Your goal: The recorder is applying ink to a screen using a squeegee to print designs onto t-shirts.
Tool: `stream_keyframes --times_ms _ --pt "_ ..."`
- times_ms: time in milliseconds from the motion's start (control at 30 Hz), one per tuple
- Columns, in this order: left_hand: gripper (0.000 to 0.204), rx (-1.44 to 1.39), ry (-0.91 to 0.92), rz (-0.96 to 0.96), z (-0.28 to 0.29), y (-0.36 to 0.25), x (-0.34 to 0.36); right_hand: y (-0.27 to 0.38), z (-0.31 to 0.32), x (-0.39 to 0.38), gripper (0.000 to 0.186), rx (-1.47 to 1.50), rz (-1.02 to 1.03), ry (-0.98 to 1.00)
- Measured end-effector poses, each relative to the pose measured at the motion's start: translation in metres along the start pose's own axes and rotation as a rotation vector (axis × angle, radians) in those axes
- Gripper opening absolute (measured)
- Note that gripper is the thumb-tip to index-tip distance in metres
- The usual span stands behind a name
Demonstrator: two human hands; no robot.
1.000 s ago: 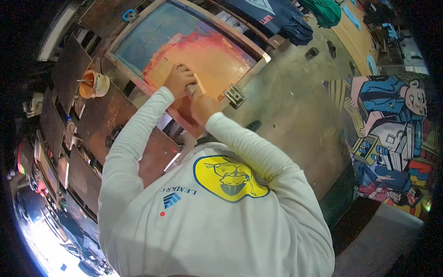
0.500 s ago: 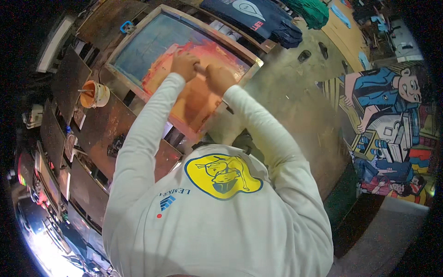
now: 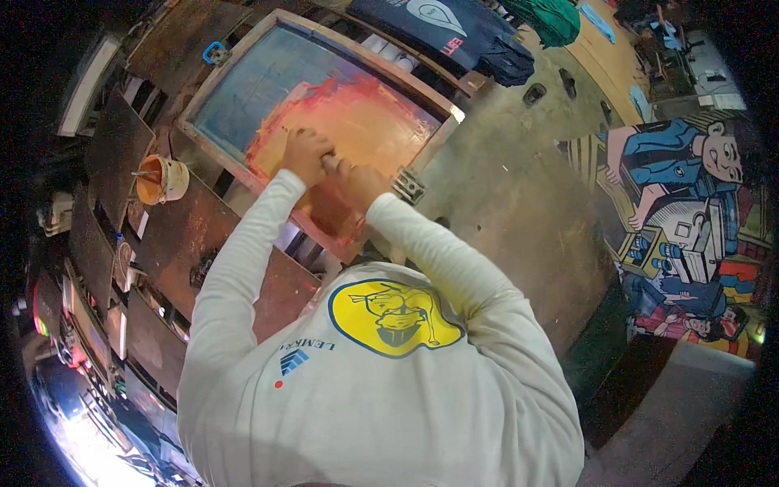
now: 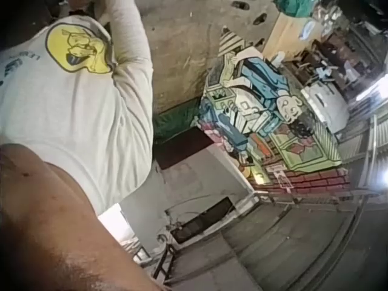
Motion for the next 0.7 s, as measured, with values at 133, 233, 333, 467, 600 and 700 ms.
stream_keyframes --times_ms 133,233,333,467,600,700 --pt "0.006 0.080 0.153 0.001 -0.001 0.006 0.006 -0.006 0.013 0.007 0.023 0.165 0.077 -0.051" --pt "0.004 0.127 0.162 0.168 -0.020 0.003 0.051 -0.051 0.034 0.042 0.020 0.245 0.166 -0.161" --pt "0.008 0.099 0.345 0.246 0.026 -0.049 0.113 -0.086 0.069 0.064 0.019 0.085 0.135 -0.168" --pt "0.010 0.108 -0.004 0.204 -0.060 -0.047 0.149 -0.131 0.081 0.084 0.026 -0.069 0.005 -0.150" --pt "0.006 0.148 0.155 0.199 -0.064 -0.040 0.146 -0.126 0.077 0.080 0.028 -0.110 -0.012 -0.040" --pt "0.006 0.077 0.128 0.043 -0.048 -0.043 0.136 -0.131 0.059 0.070 0.037 -0.055 0.081 -0.091"
Point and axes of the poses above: each hand's wrist, its own x-axis towards the middle knuckle, its own z-axis out of the back of the hand, y = z × x, the point moved 2 cm from there along x, towards the middle knuckle, and after that the axes turned 5 degrees about -z, right-handed, at the moved point
